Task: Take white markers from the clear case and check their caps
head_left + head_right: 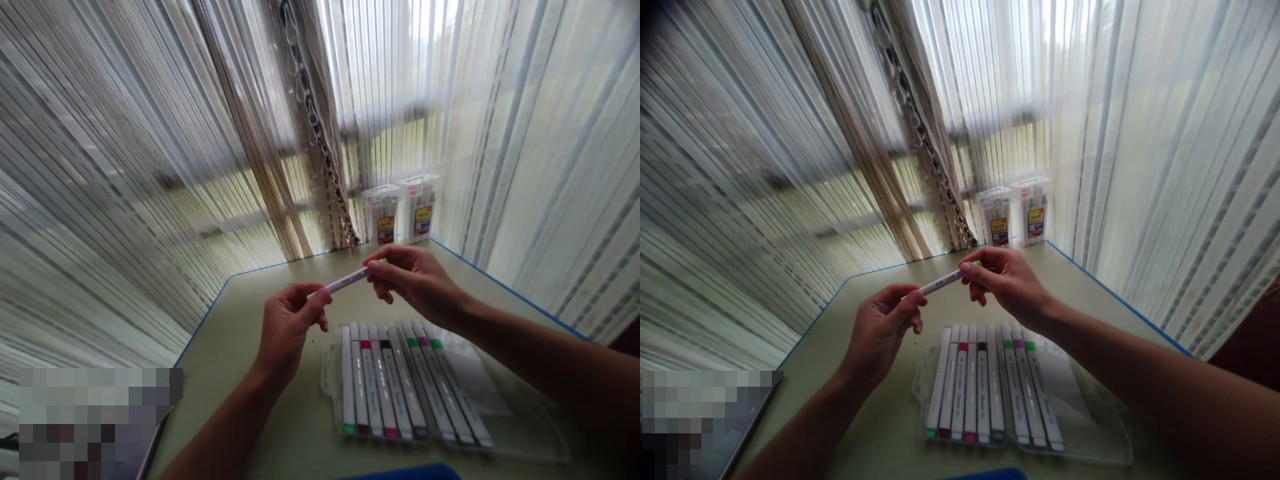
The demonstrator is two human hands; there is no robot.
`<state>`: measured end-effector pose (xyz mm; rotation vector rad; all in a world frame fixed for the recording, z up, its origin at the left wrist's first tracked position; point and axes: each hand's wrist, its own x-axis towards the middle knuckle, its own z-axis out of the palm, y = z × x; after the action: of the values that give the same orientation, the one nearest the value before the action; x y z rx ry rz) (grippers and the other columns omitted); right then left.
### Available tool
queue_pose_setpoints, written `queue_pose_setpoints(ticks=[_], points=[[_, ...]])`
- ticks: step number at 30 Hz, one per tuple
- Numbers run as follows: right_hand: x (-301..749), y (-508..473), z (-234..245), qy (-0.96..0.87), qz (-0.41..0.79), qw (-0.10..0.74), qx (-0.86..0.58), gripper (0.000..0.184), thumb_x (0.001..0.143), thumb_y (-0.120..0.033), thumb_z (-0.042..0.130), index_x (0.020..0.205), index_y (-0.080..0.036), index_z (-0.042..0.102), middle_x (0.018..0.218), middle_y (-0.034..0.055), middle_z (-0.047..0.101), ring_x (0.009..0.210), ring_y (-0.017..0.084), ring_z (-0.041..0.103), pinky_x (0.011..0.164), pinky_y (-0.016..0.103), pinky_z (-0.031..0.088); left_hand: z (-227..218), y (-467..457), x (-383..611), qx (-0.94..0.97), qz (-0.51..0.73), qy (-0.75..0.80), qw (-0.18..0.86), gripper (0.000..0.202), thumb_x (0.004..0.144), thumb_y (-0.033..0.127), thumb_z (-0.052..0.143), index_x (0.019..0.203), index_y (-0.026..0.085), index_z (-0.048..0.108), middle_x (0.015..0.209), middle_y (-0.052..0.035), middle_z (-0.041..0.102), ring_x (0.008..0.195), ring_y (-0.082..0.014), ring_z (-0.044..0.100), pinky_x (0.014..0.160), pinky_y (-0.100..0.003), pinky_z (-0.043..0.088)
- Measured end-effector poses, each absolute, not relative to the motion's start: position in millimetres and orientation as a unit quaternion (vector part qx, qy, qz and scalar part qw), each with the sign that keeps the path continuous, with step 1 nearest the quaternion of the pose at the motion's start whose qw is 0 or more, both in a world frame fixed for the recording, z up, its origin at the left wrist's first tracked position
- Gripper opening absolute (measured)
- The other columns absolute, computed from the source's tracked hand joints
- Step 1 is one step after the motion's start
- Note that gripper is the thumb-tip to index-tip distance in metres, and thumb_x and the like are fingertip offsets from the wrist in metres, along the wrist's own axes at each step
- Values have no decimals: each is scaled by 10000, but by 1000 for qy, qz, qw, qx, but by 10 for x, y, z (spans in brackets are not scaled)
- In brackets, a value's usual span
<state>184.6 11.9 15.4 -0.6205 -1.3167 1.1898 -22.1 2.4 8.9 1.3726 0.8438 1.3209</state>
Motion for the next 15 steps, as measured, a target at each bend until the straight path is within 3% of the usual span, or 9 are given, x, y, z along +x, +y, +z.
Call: queue_pose_setpoints(ticks=[15], points=[[1834, 54, 127, -647, 427, 541, -326, 213, 745, -301, 752, 854, -124, 703, 638, 20, 653, 474, 101, 564, 404, 234, 457, 74, 59, -207, 590, 516, 365, 502, 253, 720, 316, 745, 868, 111, 723, 631, -19, 605, 494, -88, 521, 476, -217, 425]])
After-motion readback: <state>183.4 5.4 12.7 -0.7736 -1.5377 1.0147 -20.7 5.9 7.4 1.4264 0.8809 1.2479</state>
